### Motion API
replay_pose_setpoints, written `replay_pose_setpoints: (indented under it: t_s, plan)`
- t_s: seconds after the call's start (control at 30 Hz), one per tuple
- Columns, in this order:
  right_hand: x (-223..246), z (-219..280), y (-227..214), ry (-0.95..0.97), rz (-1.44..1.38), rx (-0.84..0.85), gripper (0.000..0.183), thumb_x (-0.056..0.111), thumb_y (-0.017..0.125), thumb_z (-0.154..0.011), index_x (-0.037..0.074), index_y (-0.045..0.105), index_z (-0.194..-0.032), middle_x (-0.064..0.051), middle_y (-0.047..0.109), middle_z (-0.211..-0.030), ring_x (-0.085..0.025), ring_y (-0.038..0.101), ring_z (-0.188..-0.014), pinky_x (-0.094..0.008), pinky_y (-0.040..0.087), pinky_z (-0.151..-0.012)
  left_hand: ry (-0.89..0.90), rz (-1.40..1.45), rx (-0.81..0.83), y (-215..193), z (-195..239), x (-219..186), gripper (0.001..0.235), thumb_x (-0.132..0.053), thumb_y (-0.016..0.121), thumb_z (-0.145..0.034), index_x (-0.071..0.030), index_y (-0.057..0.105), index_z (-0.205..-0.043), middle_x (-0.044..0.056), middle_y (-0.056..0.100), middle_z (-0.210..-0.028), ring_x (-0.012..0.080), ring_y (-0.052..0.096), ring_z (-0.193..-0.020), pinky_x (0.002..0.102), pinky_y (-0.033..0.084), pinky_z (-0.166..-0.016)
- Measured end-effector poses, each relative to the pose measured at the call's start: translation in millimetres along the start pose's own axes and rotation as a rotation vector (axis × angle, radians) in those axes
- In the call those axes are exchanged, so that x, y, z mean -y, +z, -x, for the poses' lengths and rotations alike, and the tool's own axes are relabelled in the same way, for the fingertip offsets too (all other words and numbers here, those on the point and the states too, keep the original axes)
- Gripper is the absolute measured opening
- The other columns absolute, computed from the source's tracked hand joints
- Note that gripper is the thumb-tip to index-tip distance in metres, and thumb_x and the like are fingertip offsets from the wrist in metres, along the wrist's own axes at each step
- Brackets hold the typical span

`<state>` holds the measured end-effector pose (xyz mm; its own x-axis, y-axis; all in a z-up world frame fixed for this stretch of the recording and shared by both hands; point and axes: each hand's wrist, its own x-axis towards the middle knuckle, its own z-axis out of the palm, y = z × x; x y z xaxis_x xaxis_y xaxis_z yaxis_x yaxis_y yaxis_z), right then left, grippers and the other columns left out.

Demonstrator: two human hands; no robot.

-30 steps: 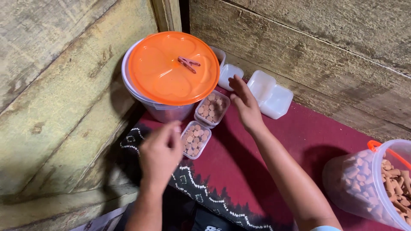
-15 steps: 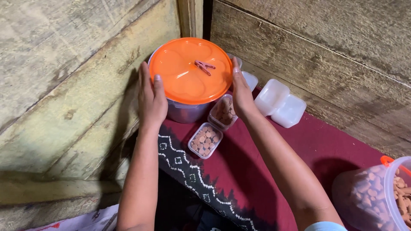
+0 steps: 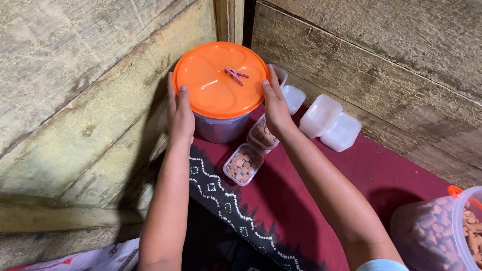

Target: The person is packing incense cones from a large white bucket into small, clear plastic containers.

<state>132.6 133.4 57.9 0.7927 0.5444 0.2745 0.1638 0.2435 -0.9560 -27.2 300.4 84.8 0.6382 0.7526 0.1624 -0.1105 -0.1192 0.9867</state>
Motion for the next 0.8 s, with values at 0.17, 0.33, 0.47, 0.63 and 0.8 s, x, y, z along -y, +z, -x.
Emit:
replay_pose_setpoints:
  t_s: [0.17, 0.33, 0.47, 0.63, 0.8]
  plan:
    - [-4.8, -8.4, 8.7, -0.022, -0.009, 0.007, 0.056, 0.018, 0.039, -0.117, 0.013, 0.015, -0.167, -0.025, 0.004, -0.172, -0.040, 0.003, -0.160, -0.051, 0.010, -0.130, 0.038, 0.116, -0.058, 2.5, -17.5, 12.9, 0.060, -0.044, 0.042, -0.112, -0.022, 0.022, -0.164, 0.024, 0.020, -0.169, 0.0372, 0.019, -0.157, 0.052, 0.019, -0.129]
    - [-7.2, -12.8, 9.6, 0.009, 0.013, 0.021, 0.058, 0.021, 0.042, -0.116, 0.013, 0.015, -0.167, -0.025, 0.004, -0.172, -0.039, 0.002, -0.160, -0.050, 0.012, -0.131, 0.052, 0.209, -0.064, 6.6, -10.8, -5.2, 0.060, -0.040, 0.041, -0.112, -0.014, 0.024, -0.163, 0.026, 0.016, -0.169, 0.0401, 0.013, -0.158, 0.053, 0.014, -0.130]
    - [-0.9, -10.4, 10.7, 0.035, 0.019, -0.002, 0.059, 0.027, 0.042, -0.116, 0.012, 0.017, -0.167, -0.026, 0.005, -0.171, -0.042, 0.003, -0.159, -0.052, 0.012, -0.129, 0.066, 0.231, -0.094, 3.6, -12.6, 2.0, 0.061, -0.043, 0.043, -0.112, -0.011, 0.028, -0.162, 0.026, 0.016, -0.168, 0.0399, 0.013, -0.158, 0.051, 0.010, -0.130]
    - [3.9, -10.7, 8.4, 0.065, 0.009, -0.013, 0.058, 0.030, 0.040, -0.117, 0.012, 0.017, -0.167, -0.026, 0.003, -0.171, -0.042, 0.005, -0.159, -0.052, 0.012, -0.129, 0.060, 0.195, -0.097, -2.1, -10.1, -0.4, 0.062, -0.048, 0.042, -0.112, -0.013, 0.030, -0.162, 0.021, 0.017, -0.169, 0.0370, 0.011, -0.158, 0.048, 0.009, -0.131]
    - [21.3, -8.6, 18.2, 0.068, 0.141, 0.022, 0.056, 0.032, 0.039, -0.115, 0.010, 0.024, -0.165, -0.030, 0.014, -0.169, -0.045, 0.008, -0.158, -0.055, 0.012, -0.129, 0.090, 0.192, -0.109, 1.8, -3.8, -9.4, 0.060, -0.041, 0.045, -0.110, -0.007, 0.033, -0.159, 0.025, 0.025, -0.167, 0.0381, 0.017, -0.157, 0.049, 0.014, -0.130]
